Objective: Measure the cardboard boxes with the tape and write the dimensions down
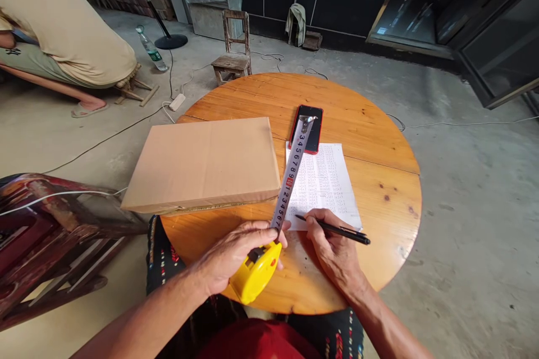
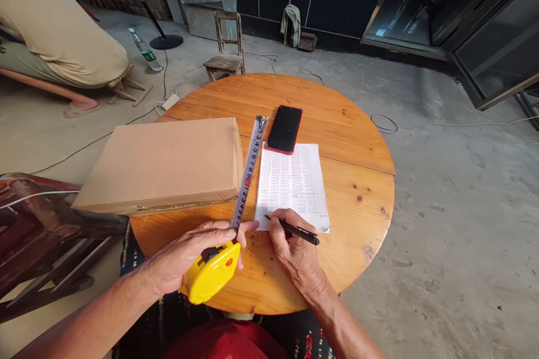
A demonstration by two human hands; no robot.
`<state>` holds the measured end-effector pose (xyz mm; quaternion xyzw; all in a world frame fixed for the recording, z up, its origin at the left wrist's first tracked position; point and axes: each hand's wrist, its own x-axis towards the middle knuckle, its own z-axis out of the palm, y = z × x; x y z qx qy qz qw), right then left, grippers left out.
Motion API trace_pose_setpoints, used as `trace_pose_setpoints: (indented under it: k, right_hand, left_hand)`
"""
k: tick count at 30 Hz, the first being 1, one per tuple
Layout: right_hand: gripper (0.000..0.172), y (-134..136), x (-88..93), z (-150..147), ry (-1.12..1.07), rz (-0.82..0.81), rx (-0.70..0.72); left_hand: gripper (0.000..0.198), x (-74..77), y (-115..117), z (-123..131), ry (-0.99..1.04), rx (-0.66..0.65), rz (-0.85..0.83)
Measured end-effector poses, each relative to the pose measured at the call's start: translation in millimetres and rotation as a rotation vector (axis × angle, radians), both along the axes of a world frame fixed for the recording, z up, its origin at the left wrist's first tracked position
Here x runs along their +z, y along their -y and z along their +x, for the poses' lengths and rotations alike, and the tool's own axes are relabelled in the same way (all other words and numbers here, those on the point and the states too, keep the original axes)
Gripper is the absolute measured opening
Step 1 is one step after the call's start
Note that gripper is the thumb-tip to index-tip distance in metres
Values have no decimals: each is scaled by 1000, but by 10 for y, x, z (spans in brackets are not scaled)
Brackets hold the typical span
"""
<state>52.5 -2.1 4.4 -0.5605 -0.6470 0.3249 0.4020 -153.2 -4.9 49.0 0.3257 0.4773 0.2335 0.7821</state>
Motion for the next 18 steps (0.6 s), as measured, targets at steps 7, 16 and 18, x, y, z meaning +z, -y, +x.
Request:
trace_pose_setpoints:
  k: [7, 16, 18]
  right_hand:
    - [15, 9, -39, -1, -16, -26, -4]
    - [18, 21, -35, 39, -88, -77, -52]
    - [18, 16, -36, 39, -83, -83, -52]
  left_hand:
    - [31, 2, -6, 9, -6, 3, -3]
    - [28, 20, 5, 9, 6, 16, -4]
    - [28, 25, 0, 13, 10, 10, 1]
